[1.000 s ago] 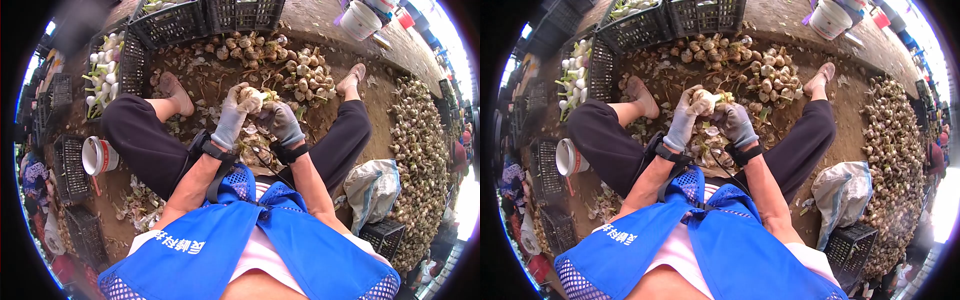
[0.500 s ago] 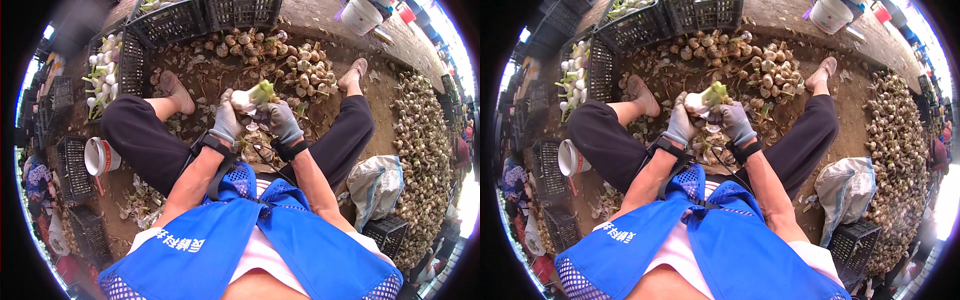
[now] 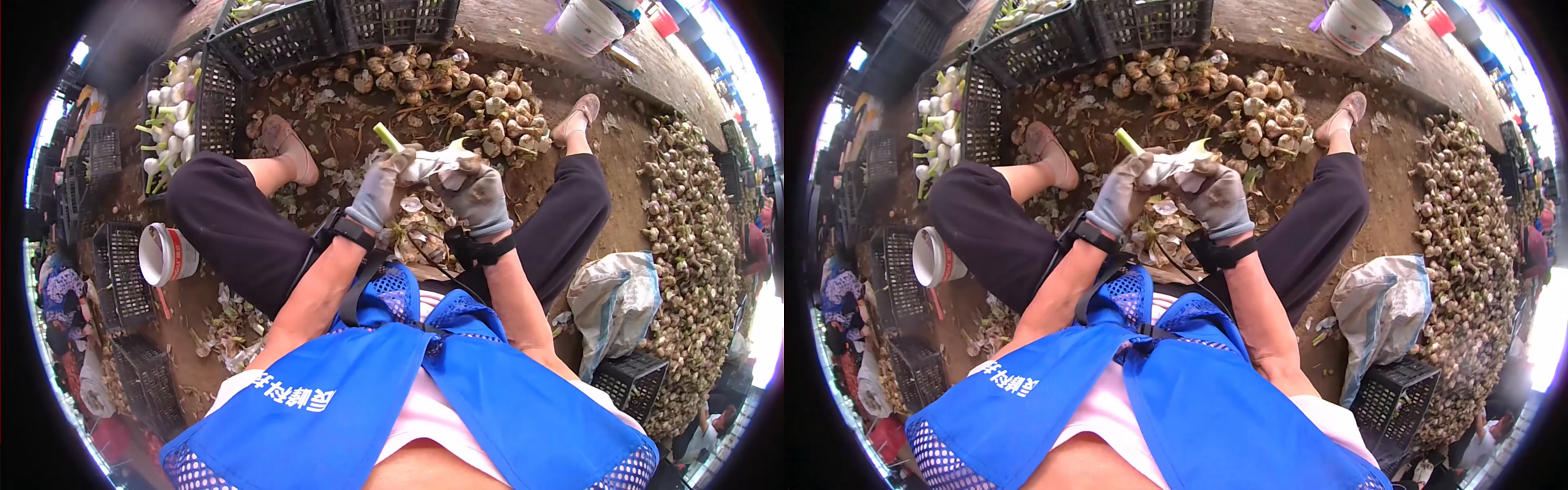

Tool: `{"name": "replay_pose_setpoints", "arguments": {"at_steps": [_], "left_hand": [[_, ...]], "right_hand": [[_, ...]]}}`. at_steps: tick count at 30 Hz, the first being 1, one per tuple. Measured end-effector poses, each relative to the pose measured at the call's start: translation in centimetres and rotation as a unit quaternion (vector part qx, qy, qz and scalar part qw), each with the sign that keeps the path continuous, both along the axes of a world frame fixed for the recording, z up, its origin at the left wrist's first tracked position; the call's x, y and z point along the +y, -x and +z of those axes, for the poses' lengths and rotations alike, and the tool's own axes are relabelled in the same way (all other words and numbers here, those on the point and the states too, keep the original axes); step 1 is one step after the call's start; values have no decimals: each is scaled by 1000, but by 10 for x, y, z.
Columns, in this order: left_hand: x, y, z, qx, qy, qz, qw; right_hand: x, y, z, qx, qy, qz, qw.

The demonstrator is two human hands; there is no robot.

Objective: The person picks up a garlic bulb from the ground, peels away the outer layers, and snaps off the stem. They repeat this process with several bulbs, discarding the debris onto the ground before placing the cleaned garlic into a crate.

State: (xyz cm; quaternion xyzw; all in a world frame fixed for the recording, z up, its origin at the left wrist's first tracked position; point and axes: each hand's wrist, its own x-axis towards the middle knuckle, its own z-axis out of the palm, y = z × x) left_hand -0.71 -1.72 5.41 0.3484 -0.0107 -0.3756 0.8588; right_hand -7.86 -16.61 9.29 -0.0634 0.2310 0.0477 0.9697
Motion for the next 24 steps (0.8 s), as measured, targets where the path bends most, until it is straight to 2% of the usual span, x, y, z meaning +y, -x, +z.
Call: {"name": "replay_pose_setpoints", "arguments": {"at_steps": [1,3,4,5,6,7,8,9,10,11,12,13,14,15,16,17,18,19,21,23,24], "left_hand": [[-1,0,0,-1,-1,2,1000],[-9,1,-2,3,-33,73,997],[-10,-5,-12,-29,-69,87,993],[-14,-14,-21,-14,-86,145,986],[-10,-16,-32,-41,-142,126,981],[-4,-13,-25,-67,-200,108,972],[-1,-11,-25,-65,-203,110,971],[-1,-11,-25,-7,-130,129,983],[-1,-10,-24,50,-55,147,986],[-3,-9,-15,49,-56,147,986],[-3,-7,-6,40,-49,144,988],[-4,-3,5,32,-42,136,989],[-2,0,13,39,13,95,995],[-2,1,17,38,16,92,995],[-1,1,20,77,75,73,991],[2,1,21,116,132,57,983],[7,0,18,53,126,49,989],[9,-1,21,53,125,54,989],[12,-5,30,56,101,84,990],[17,-12,23,59,88,102,989],[18,-14,20,7,41,106,993]], "right_hand": [[0,-1,0,-1,-1,2,1000],[-3,2,-4,-55,80,20,995],[-10,-2,-31,-108,108,45,987],[-10,1,-31,-120,149,47,980],[-6,3,-31,-179,377,51,907],[2,5,-19,-228,580,53,780],[5,4,-13,-322,701,3,636],[6,2,-8,-322,700,3,638],[4,-2,-3,-196,619,-10,760],[1,-10,-1,-62,516,-23,854],[-16,-24,-28,-27,639,-51,767],[-29,-31,-45,27,748,-35,663],[-31,-34,-60,56,798,15,600],[-30,-36,-76,82,841,65,531],[-30,-37,-106,84,861,180,469],[-16,-37,-99,82,865,292,401],[-8,-29,-90,50,826,414,378],[2,-24,-82,19,785,504,358],[7,-18,-118,-88,815,461,341],[6,-13,-64,-105,794,320,507],[-1,-14,-52,-114,825,223,507]]}}
